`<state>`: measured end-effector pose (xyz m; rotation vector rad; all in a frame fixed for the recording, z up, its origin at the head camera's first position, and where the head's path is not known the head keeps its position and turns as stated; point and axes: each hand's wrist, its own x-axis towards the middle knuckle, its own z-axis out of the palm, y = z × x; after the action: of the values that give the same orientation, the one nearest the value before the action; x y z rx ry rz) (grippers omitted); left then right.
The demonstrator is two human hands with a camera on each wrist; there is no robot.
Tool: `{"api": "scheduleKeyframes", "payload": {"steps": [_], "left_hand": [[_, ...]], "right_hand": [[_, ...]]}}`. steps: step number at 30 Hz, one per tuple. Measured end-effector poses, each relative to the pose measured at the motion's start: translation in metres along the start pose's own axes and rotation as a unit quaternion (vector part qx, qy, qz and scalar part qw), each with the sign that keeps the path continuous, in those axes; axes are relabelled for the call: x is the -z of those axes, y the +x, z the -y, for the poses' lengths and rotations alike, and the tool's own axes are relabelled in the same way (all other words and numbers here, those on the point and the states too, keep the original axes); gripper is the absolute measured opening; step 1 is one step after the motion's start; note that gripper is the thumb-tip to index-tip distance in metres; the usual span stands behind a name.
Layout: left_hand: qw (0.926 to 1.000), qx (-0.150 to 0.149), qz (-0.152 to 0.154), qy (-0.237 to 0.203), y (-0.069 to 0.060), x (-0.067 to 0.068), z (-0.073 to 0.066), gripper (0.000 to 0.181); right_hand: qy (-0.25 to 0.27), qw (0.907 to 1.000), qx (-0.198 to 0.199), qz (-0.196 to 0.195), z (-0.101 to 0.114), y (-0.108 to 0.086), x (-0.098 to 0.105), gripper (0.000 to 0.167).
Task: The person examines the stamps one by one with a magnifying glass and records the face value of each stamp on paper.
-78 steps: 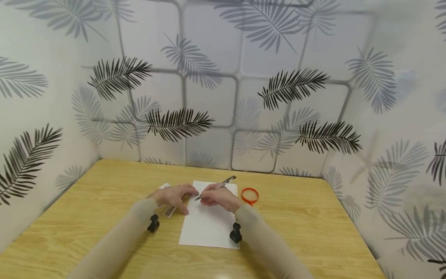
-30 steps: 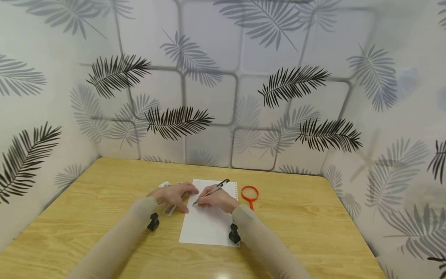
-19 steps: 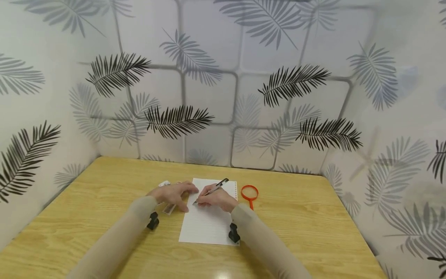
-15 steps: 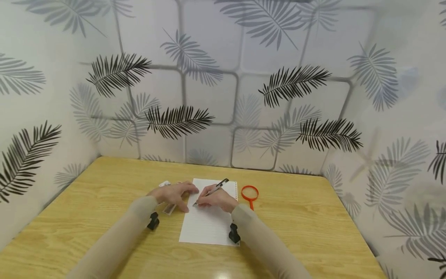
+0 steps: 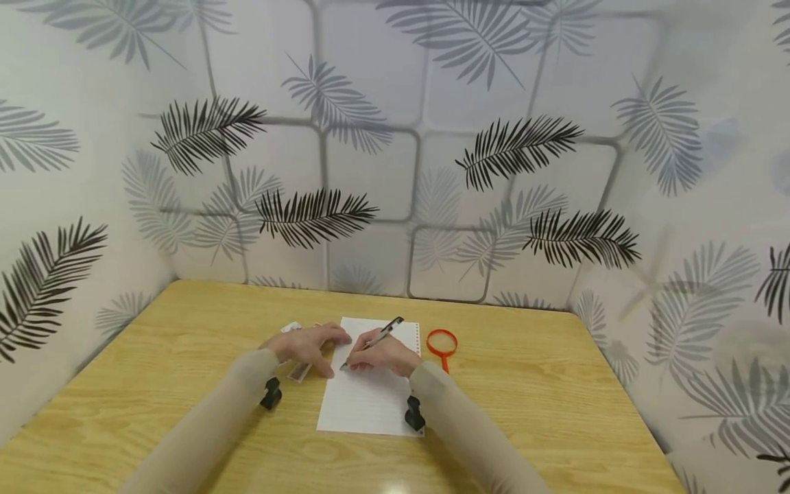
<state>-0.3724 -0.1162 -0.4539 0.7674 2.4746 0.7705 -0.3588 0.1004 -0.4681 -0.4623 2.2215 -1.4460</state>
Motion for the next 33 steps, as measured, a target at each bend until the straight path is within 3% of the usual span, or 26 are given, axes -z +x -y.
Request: {"api": "scheduleKeyframes", "payload": {"steps": [17, 28, 33], "left_hand": [[0.9999, 0.000, -0.004, -0.014, 0.0008, -0.0011, 0.0010, 0.071], [0.9996, 0.013, -0.007, -0.024, -0.0028, -0.0016, -0.0018, 0.071], [0.9997, 0.013, -0.007, -0.017, -0.0031, -0.0004, -0.0024, 0.072]], "right_hand": [[0.003, 1.0000, 0.004, -0.003, -0.0009, 0.0001, 0.0001, 0.011], [0.004, 0.9993, -0.028, -0.025, -0.0006, -0.0011, 0.0027, 0.008], [-0.001, 0.9991, -0.025, -0.033, 0.0006, -0.0018, 0.0036, 0.007]]}}
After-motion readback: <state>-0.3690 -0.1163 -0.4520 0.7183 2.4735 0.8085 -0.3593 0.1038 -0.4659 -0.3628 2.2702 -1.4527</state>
